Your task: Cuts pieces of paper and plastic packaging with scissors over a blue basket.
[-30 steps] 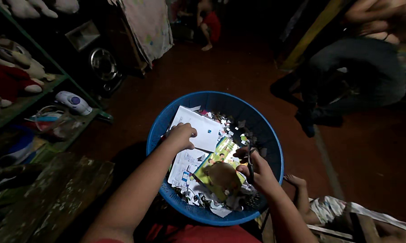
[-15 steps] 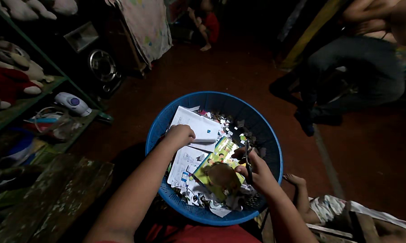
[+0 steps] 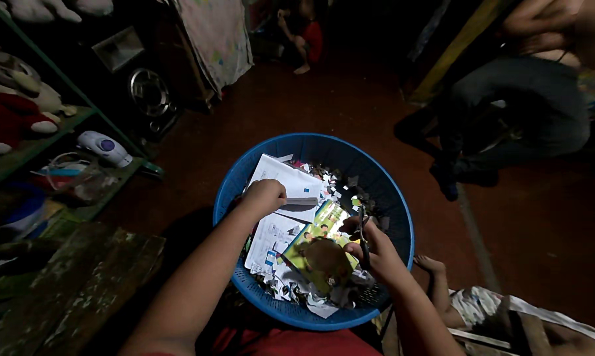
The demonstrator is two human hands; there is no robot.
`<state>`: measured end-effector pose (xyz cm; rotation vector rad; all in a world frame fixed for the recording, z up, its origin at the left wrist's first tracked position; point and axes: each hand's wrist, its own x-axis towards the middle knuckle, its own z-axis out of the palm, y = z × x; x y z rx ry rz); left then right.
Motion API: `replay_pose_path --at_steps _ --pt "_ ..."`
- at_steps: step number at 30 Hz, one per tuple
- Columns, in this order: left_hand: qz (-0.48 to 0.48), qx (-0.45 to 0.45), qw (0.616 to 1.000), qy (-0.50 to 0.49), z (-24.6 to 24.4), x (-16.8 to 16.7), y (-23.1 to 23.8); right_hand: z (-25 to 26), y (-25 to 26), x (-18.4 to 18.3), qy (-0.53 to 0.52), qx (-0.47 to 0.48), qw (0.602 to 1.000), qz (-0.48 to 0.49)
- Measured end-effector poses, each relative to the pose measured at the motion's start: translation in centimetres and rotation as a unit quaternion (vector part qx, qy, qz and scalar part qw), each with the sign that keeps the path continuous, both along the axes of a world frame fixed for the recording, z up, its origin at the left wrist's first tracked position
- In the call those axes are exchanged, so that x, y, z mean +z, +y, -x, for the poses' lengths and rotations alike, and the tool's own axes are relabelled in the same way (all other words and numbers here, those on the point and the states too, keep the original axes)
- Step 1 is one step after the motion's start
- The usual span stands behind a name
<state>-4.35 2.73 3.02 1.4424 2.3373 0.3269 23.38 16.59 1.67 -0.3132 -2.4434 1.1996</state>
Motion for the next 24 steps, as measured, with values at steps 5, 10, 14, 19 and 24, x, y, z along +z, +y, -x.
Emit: replay_pose_path --at_steps 5,10,14,19,24 --pt "-0.047 0.011 0.997 -0.059 0.0 0.2 -0.2 0.1 0.0 0.1 -0.005 0.001 1.000 0.004" --pt "-0.171 -0.006 0.984 -0.057 -1.4 0.8 -0.5 0.1 -0.3 0.2 0.034 -0.048 0.998 0.024" --pt "-0.266 -0.065 0.955 0.113 -3.4 0.3 -0.7 0.8 -1.1 2.1 0.078 -0.058 0.995 -0.010" --pt "-0.399 -0.064 0.879 0.252 -4.8 -0.1 -0.3 4.4 -1.0 6.5 0.051 0.016 0.978 -0.199" --pt "-0.495 -0.013 0.811 0.310 -4.9 -0.2 -0.8 9.5 1.4 5.3 0.127 0.018 0.956 -0.266"
